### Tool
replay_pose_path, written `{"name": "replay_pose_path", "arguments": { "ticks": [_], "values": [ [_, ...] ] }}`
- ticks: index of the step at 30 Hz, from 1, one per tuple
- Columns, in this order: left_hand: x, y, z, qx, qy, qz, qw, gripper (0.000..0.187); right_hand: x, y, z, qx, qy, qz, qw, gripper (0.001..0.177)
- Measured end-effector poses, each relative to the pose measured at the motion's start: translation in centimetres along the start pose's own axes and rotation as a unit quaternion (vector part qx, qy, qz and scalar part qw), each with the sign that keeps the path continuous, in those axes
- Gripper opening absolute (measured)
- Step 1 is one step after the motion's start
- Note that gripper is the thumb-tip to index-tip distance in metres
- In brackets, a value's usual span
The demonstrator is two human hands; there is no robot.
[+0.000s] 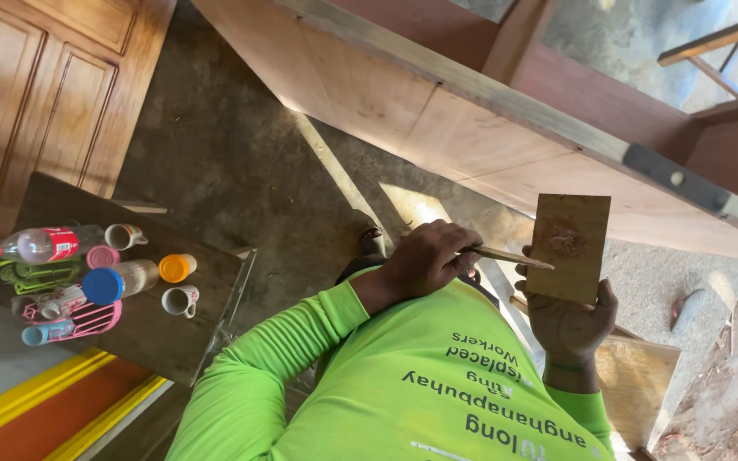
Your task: The person applies wood filler to joints and seams of an unfinished wooden cabinet. They scoop filler from a small board with a wooden spatula, spread it along the cabinet edges and interior seams, and continue refilling the spatula from the board as they work around the furniture piece.
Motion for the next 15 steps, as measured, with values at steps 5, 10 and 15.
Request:
{"name": "replay_pose_path", "arguments": {
  "ticks": [5,10,15],
  "values": [
    [1.4,-0.9,2.0,-0.02,0.027,0.018,0.999,0.022,-1.9,1.2,-3.0,-0.01,-0.024,0.002,1.0,0.075],
    [2.2,-1.5,3.6,-0.022,0.053,0.013,0.998,0.02,-3.0,2.7,-4.7,-0.019,-0.039,-0.004,0.999,0.071],
    [2.7,-1.5,5.2,-0.039,0.068,0.014,0.997,0.019,-3.3,3.8,-6.0,-0.047,-0.062,0.002,0.997,0.071]
  ]
}}
Point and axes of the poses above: each hand's wrist, its own x-axis away from the middle knuckle, its own z-axis out of the back of the hand, y = z × x, the point moved 1 cm from there along -x, towards the middle knuckle, and after that the axes turned 2 degrees about -y, right-handed, at the moved point
